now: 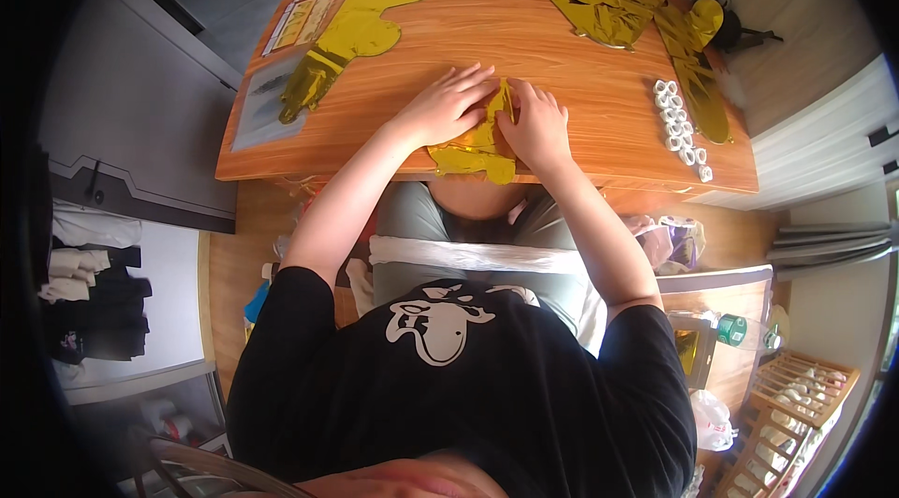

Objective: The person is folding a large gold foil letter-shaped balloon into a compact square at a desk.

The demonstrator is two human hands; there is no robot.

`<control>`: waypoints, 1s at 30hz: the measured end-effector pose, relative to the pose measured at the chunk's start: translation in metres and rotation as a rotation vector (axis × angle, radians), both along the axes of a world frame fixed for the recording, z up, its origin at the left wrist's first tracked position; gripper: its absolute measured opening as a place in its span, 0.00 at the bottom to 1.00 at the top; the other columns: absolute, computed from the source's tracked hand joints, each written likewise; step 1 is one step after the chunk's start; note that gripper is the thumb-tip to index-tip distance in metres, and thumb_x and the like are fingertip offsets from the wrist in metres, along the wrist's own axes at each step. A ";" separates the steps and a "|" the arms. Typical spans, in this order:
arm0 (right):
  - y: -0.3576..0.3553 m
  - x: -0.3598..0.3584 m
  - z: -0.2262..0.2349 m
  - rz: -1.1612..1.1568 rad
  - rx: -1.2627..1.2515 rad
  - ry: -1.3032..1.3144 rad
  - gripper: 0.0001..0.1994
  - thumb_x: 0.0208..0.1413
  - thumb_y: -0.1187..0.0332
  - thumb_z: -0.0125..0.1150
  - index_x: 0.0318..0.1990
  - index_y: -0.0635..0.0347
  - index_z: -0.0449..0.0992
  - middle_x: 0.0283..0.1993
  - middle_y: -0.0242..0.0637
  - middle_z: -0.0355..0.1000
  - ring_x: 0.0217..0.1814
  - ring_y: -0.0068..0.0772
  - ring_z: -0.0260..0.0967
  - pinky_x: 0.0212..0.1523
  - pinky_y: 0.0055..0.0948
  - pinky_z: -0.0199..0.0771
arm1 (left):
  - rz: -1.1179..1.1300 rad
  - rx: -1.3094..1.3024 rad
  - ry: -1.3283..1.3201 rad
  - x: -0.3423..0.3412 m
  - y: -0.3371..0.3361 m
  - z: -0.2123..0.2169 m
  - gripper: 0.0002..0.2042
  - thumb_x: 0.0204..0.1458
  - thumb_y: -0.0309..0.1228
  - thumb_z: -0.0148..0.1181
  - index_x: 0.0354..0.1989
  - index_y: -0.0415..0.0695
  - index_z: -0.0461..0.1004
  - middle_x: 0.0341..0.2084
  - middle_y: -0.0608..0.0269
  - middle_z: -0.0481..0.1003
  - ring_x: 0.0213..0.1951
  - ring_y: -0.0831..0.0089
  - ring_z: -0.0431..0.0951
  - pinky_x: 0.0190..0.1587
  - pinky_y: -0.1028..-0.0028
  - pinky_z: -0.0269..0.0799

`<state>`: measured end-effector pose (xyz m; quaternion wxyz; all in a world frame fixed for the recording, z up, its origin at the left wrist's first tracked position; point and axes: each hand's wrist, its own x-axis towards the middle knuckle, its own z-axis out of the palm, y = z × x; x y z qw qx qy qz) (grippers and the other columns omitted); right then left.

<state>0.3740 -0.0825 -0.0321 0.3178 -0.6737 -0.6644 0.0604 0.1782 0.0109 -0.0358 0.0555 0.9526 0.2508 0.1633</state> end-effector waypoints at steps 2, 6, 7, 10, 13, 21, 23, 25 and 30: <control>0.004 0.009 -0.001 0.019 0.058 -0.003 0.21 0.57 0.64 0.65 0.58 0.54 0.75 0.43 0.40 0.79 0.53 0.46 0.75 0.55 0.48 0.70 | -0.011 -0.003 0.004 0.002 0.002 -0.007 0.26 0.65 0.39 0.53 0.70 0.45 0.64 0.73 0.54 0.60 0.75 0.55 0.56 0.75 0.51 0.52; 0.020 0.044 0.004 0.236 0.032 0.139 0.12 0.58 0.70 0.61 0.49 0.58 0.80 0.44 0.45 0.78 0.52 0.52 0.74 0.54 0.43 0.74 | -0.026 0.025 -0.002 0.004 0.006 -0.016 0.26 0.68 0.43 0.48 0.70 0.45 0.64 0.71 0.53 0.62 0.74 0.57 0.57 0.75 0.55 0.52; 0.023 0.048 0.008 0.329 0.083 -0.019 0.10 0.58 0.72 0.61 0.47 0.59 0.81 0.44 0.46 0.78 0.52 0.53 0.73 0.54 0.41 0.75 | -0.028 0.023 -0.003 0.003 0.007 -0.017 0.26 0.68 0.43 0.48 0.70 0.45 0.64 0.71 0.53 0.62 0.74 0.57 0.57 0.75 0.55 0.52; 0.027 0.052 0.012 0.446 0.170 -0.169 0.12 0.54 0.72 0.65 0.47 0.56 0.82 0.43 0.39 0.79 0.49 0.46 0.74 0.52 0.41 0.75 | -0.033 0.007 -0.043 0.003 0.009 -0.019 0.26 0.68 0.44 0.47 0.70 0.44 0.63 0.71 0.53 0.62 0.73 0.57 0.59 0.74 0.56 0.53; 0.033 0.055 0.015 0.553 0.295 -0.310 0.13 0.52 0.71 0.67 0.47 0.53 0.83 0.43 0.35 0.79 0.48 0.40 0.75 0.51 0.39 0.74 | -0.046 -0.042 -0.090 0.002 0.008 -0.018 0.25 0.69 0.41 0.47 0.71 0.43 0.63 0.70 0.50 0.63 0.73 0.55 0.59 0.75 0.57 0.53; 0.060 0.059 0.014 0.746 0.483 -0.580 0.13 0.45 0.68 0.69 0.41 0.53 0.82 0.44 0.29 0.77 0.48 0.34 0.74 0.49 0.34 0.74 | -0.019 -0.016 -0.038 0.004 0.000 -0.011 0.26 0.69 0.43 0.47 0.70 0.42 0.63 0.69 0.49 0.65 0.72 0.56 0.61 0.74 0.56 0.55; 0.062 0.055 0.017 0.745 0.458 -0.603 0.12 0.47 0.66 0.66 0.41 0.52 0.81 0.43 0.28 0.75 0.46 0.34 0.73 0.49 0.33 0.74 | -0.015 -0.016 -0.029 0.003 0.000 -0.010 0.26 0.69 0.43 0.47 0.71 0.42 0.62 0.69 0.49 0.64 0.72 0.56 0.61 0.74 0.56 0.55; 0.062 0.052 0.014 0.720 0.440 -0.570 0.11 0.47 0.66 0.67 0.40 0.52 0.81 0.42 0.29 0.75 0.46 0.34 0.73 0.49 0.33 0.74 | -0.013 -0.015 -0.020 0.003 0.000 -0.010 0.26 0.69 0.43 0.46 0.71 0.42 0.62 0.69 0.49 0.64 0.72 0.56 0.61 0.74 0.56 0.55; 0.064 0.057 0.016 0.778 0.490 -0.546 0.12 0.45 0.66 0.68 0.39 0.53 0.80 0.42 0.30 0.75 0.47 0.35 0.73 0.50 0.34 0.74 | -0.016 -0.038 -0.023 0.003 0.000 -0.010 0.27 0.69 0.45 0.46 0.71 0.42 0.62 0.70 0.50 0.63 0.72 0.56 0.60 0.74 0.56 0.53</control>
